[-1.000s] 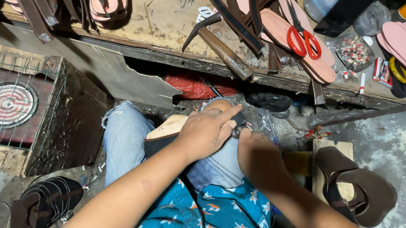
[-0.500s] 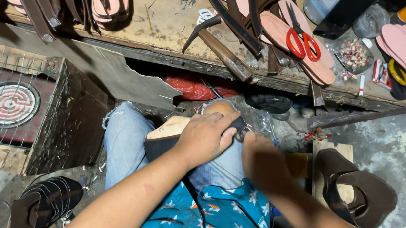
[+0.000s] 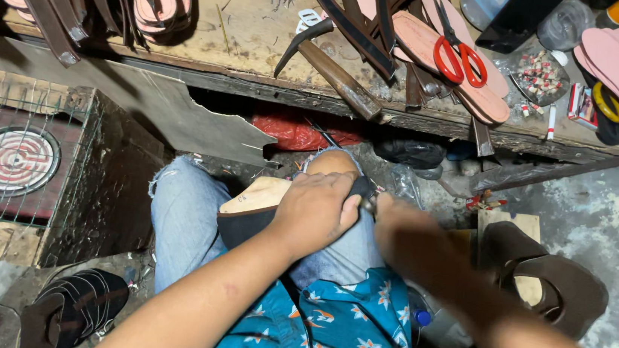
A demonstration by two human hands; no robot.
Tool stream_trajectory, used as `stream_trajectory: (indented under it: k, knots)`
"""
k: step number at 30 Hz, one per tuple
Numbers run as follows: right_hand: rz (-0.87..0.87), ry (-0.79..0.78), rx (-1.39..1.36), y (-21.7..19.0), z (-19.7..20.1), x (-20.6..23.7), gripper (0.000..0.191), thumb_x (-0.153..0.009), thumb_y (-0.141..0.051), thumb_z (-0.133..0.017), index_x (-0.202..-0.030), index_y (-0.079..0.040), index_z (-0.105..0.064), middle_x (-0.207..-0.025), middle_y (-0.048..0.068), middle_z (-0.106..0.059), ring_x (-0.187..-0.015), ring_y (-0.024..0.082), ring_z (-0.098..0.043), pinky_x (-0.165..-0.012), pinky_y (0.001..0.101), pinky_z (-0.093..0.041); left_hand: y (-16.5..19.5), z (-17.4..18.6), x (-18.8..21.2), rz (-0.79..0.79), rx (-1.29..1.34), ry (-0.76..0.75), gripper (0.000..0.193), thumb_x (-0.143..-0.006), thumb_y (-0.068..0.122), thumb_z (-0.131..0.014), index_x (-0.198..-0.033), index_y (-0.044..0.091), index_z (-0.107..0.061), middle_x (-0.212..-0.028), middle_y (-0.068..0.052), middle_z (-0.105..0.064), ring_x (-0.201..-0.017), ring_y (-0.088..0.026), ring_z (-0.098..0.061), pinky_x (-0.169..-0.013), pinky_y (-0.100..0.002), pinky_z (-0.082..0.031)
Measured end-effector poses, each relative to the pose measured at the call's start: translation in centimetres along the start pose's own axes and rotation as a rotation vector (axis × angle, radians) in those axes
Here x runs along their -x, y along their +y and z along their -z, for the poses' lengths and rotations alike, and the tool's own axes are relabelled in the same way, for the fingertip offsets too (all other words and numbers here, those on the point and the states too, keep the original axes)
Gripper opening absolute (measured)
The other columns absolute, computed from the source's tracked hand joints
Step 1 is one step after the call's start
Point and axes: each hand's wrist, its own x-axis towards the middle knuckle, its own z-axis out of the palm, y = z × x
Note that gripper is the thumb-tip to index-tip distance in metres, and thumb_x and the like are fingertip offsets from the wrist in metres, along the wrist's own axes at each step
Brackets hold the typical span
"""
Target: The person assembles a sandal by attaching a brown strap to a pink insole using a hammer and pliers. They repeatedly position the strap, hammer it into place, and use pliers to adjust and secure the attachment along the edge of the insole.
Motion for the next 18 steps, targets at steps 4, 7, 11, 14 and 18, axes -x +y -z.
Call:
stream_trajectory:
  k: [4,7,11,14,18]
  knots:
    - [-0.005,0.243,0.078,-2.4,-2.9,0.6,0.006,-0.091,-0.008,-0.053,-0.092,-0.004,-0.057,-0.081,0.019,-0.065,-0.075,0.037,-0.067,-0.069,0.0486,-0.055,-1.2,0.1,-1.0,0.094,0.091,-0.118,0.032,-0.092,0.032,-0.060,-0.109,0.006,-0.068,-0.099,-0.019,-0.073,-0.093,-0.039,-0.067,-0.080,-0.050,-0.048]
    - [0.105,0.308,0.042,-2.3,-1.6,-0.4,0.008,-0.090,-0.010,-0.055,-0.093,-0.002,-0.056,-0.079,0.020,-0.064,-0.074,0.038,-0.067,-0.067,0.0486,-0.054,-1.3,0.4,-1.4,0.132,0.028,-0.159,0.030,-0.096,0.032,-0.057,-0.105,0.006,-0.068,-0.097,-0.018,-0.073,-0.093,-0.038,-0.067,-0.084,-0.050,-0.048]
    - [-0.106,-0.227,-0.209,-0.4,3.1,-1.5,0.021,-0.091,-0.023,-0.058,-0.098,-0.003,-0.056,-0.078,0.019,-0.065,-0.073,0.038,-0.069,-0.069,0.0488,-0.054,-0.1,0.6,-0.2,0.065,-0.031,-0.106,0.029,-0.092,0.031,-0.059,-0.102,0.006,-0.067,-0.096,-0.016,-0.073,-0.093,-0.036,-0.068,-0.083,-0.050,-0.048]
    - [-0.034,-0.203,-0.027,-0.5,3.2,-0.1,0.017,-0.094,-0.021,-0.052,-0.097,-0.004,-0.057,-0.075,0.018,-0.066,-0.070,0.038,-0.069,-0.067,0.0492,-0.054,0.1,0.4,0.5,0.010,0.001,-0.042,0.031,-0.091,0.030,-0.060,-0.106,0.004,-0.067,-0.097,-0.016,-0.072,-0.093,-0.036,-0.067,-0.083,-0.050,-0.048]
    - [0.063,0.266,-0.054,-2.0,-1.9,1.1,0.015,-0.100,-0.008,-0.046,-0.091,-0.003,-0.056,-0.081,0.022,-0.065,-0.076,0.040,-0.067,-0.071,0.0494,-0.055,-1.8,0.6,0.2,-0.021,0.110,-0.050,0.030,-0.092,0.031,-0.060,-0.103,0.004,-0.068,-0.100,-0.017,-0.073,-0.097,-0.038,-0.067,-0.084,-0.051,-0.048]
